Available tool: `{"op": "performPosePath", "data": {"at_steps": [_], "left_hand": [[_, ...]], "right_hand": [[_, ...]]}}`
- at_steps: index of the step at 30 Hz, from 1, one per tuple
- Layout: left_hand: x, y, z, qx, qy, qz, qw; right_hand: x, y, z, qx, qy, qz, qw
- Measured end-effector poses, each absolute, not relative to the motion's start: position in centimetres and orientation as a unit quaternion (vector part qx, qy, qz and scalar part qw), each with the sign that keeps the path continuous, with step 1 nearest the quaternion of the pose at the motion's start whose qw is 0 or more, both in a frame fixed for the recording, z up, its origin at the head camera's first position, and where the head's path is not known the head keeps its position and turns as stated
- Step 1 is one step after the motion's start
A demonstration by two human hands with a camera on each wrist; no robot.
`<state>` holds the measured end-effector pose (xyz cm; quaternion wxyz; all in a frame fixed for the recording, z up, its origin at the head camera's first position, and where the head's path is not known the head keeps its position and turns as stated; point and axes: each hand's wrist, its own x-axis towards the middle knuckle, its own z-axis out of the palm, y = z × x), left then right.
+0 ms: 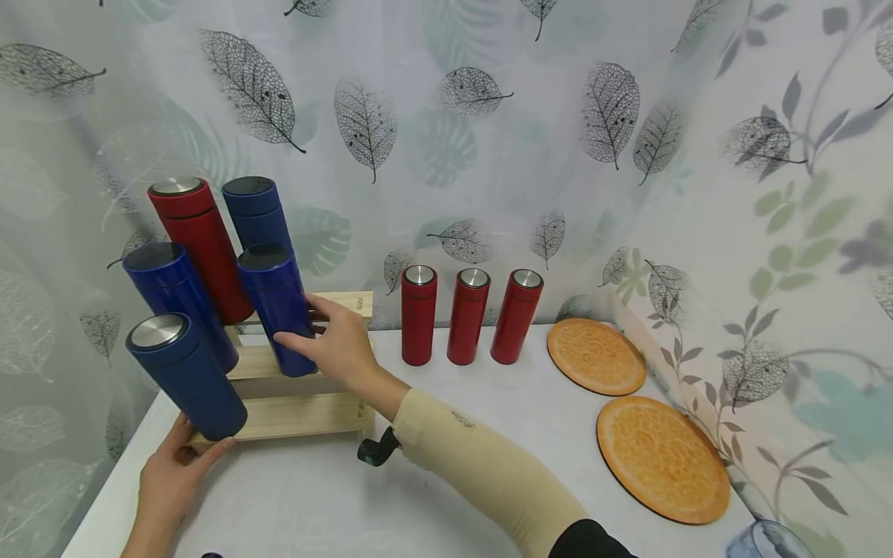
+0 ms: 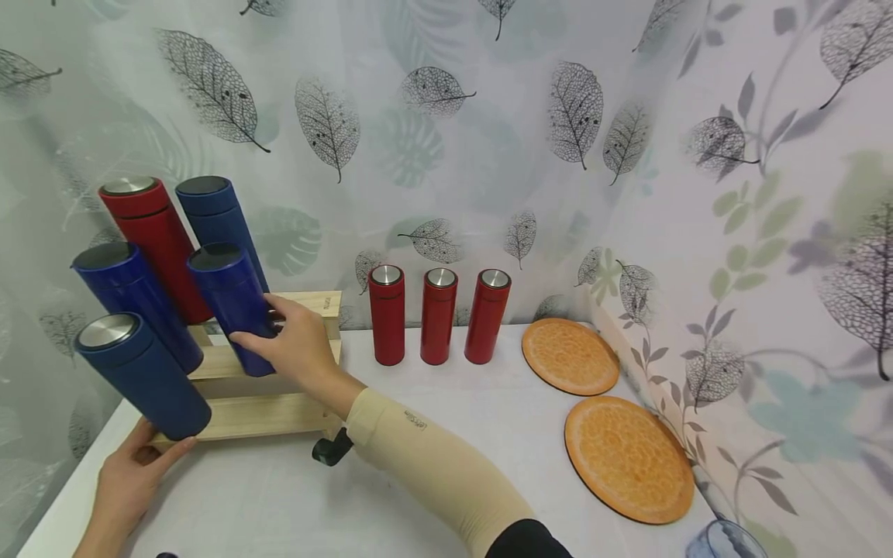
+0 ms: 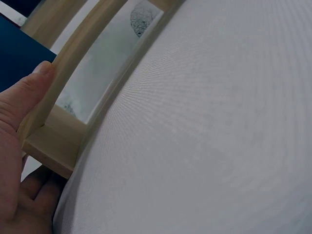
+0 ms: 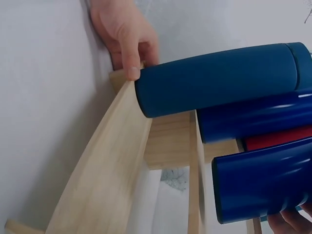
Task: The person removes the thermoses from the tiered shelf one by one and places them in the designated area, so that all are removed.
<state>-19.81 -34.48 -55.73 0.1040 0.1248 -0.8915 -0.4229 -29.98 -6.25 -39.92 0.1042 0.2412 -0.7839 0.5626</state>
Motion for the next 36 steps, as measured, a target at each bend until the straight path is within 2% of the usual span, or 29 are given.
{"op": "performPosePath", "data": {"at_steps": [27,36], "left_hand": [[-20.0,-34.4,-55.5,0.135,-0.894,-0.417,0.091],[-20.0,-34.3,-55.7,0.142,-0.894,-0.417,0.087]], "right_hand": [[-29.7,-1.9,-39.9,0.236,-0.771,0.585,0.093],[-29.1,-0.5,-39.9,0.22,-0.77,0.588,0.114]]}}
